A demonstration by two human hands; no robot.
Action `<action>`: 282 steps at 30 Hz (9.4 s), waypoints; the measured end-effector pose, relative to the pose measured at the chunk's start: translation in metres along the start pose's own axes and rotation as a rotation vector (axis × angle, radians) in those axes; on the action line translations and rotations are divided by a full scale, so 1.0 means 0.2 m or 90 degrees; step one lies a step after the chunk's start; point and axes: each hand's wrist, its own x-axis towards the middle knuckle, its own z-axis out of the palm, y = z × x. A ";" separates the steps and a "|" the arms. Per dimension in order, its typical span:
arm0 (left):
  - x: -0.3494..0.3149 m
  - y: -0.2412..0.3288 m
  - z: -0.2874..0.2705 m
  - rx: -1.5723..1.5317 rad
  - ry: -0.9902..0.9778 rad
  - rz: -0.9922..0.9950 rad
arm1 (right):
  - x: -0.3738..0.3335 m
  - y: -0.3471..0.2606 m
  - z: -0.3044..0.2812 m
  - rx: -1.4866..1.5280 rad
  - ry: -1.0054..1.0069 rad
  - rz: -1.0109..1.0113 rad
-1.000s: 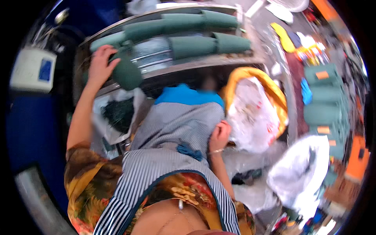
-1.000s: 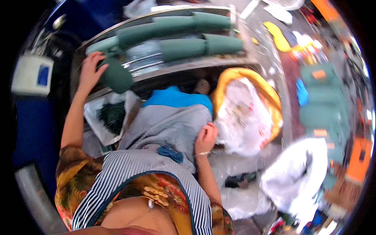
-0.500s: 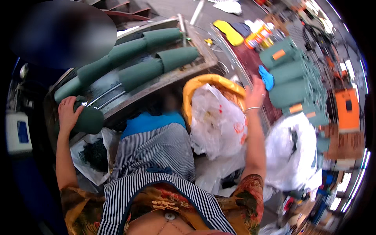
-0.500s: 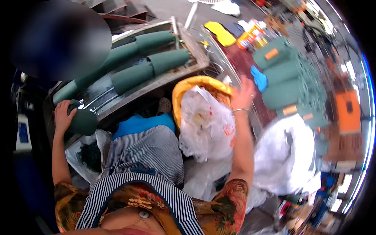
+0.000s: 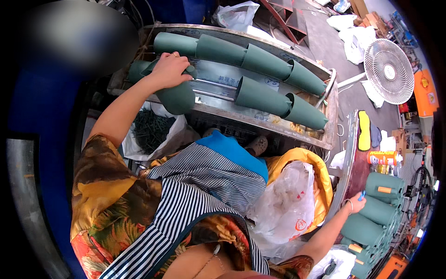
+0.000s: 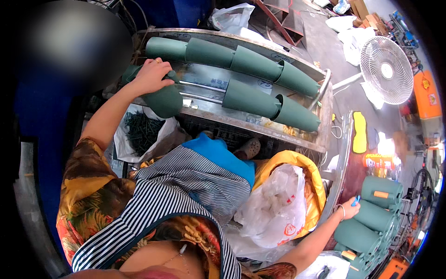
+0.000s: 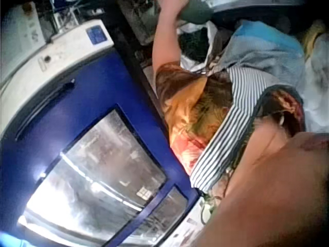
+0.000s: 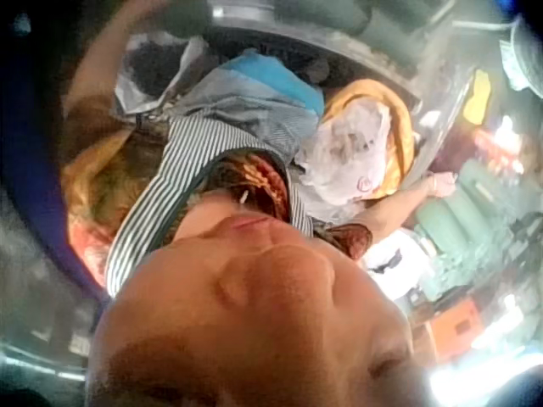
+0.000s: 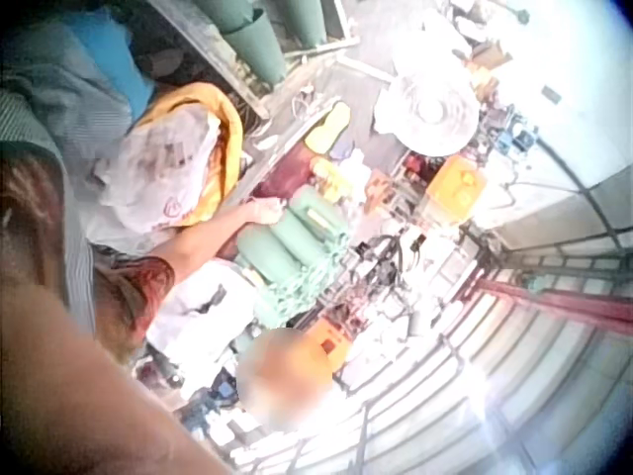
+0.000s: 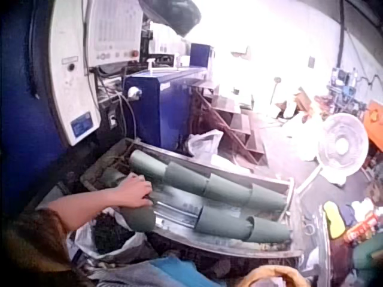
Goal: The person assembles green cylindrical components by inserting a wooden handle into a side opening and a white circular ring into the base before placing them on a metal rack.
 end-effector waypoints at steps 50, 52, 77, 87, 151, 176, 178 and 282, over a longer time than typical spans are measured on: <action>-0.73 0.01 0.15 -1.681 -0.043 -0.312 | -2.31 -2.18 -1.32 1.380 -1.206 0.653; -0.75 -0.06 0.21 -1.656 -0.140 -0.337 | -2.22 -2.13 -1.26 1.467 -1.188 0.671; -0.53 0.37 0.04 -0.780 0.155 0.304 | -0.20 -0.52 -0.35 0.746 -0.341 0.354; -0.38 0.40 0.41 -0.947 -0.210 0.160 | -0.55 0.24 0.30 0.177 -0.823 -0.112; -0.73 0.37 0.69 -0.692 0.097 0.263 | -2.37 -0.17 -1.17 0.438 -0.019 0.112; -0.83 0.66 0.39 -0.983 -0.097 0.186 | -2.84 1.70 -0.22 -0.134 -0.518 0.747; -0.88 0.66 0.32 -0.815 -0.037 0.215 | -2.80 1.54 -0.26 -0.155 -0.542 0.591; -0.23 0.43 0.04 -0.850 0.319 0.627 | -1.78 -1.33 -1.35 0.884 -0.389 0.007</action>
